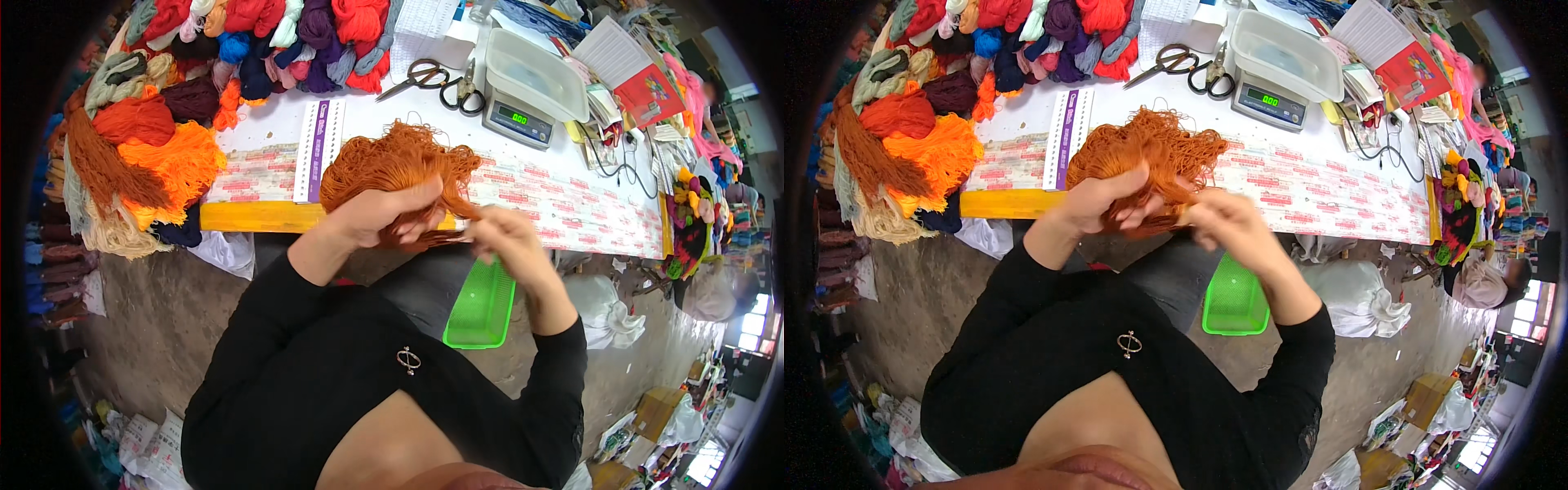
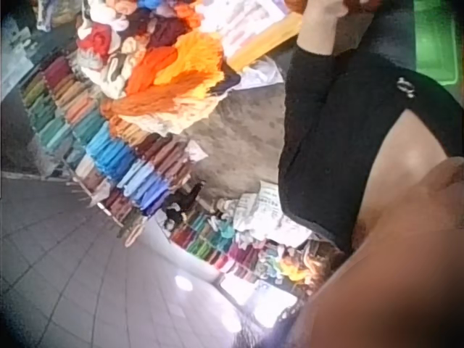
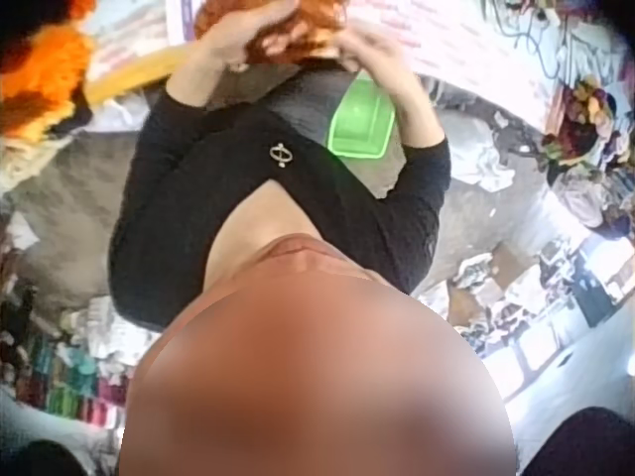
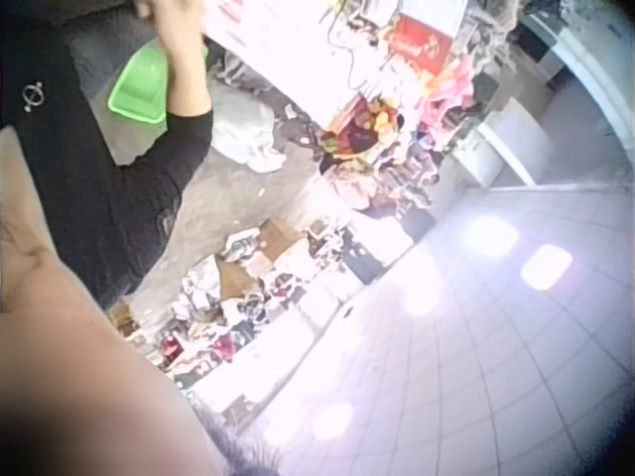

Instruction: Sorting and weighing bundles of colorful yarn at a workbench.

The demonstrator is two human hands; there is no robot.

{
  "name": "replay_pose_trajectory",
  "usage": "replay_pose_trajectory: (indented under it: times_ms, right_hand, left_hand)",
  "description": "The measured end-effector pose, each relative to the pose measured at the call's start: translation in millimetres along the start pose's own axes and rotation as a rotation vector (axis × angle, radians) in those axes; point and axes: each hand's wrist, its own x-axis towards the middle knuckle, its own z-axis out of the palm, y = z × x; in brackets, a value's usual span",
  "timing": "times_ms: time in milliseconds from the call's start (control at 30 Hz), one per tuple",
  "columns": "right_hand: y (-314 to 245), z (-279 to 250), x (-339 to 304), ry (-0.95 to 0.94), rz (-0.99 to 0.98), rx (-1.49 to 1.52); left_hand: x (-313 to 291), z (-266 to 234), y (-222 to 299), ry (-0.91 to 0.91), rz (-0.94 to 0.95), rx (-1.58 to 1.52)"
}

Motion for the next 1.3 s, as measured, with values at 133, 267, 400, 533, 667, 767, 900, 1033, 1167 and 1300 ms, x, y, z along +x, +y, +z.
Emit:
replay_pose_trajectory:
  times_ms: [133, 267, 400, 533, 667, 767, 900, 1033, 1167, 1300]
  right_hand:
    - [-1, -91, -23, 0.575, -0.296, 0.094]
    - [21, -228, -65, 0.878, -0.299, 0.177]
    - [45, -303, -95, 1.08, -0.182, 0.12]
    - [50, -338, -95, 1.079, -0.117, -0.2]
    - [62, -387, -109, 1.255, -0.165, -1.409]
    - [70, -405, -119, 1.312, -0.088, -0.388]
    - [80, -448, -157, 1.43, 0.329, -1.251]
    - [67, -475, -197, 1.548, 0.565, -1.405]
    - [38, -472, -246, 1.795, 0.858, -1.309]
    - [32, -474, -238, 1.681, 0.854, -1.362]
  left_hand:
    - [-36, -42, 31, -0.174, 0.042, -0.266]
    - [-74, -114, 75, 0.009, 0.444, -0.442]
    - [-81, -154, 88, -0.02, 0.506, -0.574]
    - [-65, -172, 77, -0.003, 0.48, -0.614]
    - [-62, -183, 74, 0.098, 0.611, -0.531]
    - [-58, -185, 81, 0.179, 0.647, -0.526]
    - [-63, -206, 86, 0.553, 0.766, -0.551]
    - [-81, -232, 90, 0.442, 0.836, -0.704]
    - [-101, -274, 87, 0.369, 0.936, -0.8]
    - [-95, -267, 83, 0.32, 0.96, -0.767]
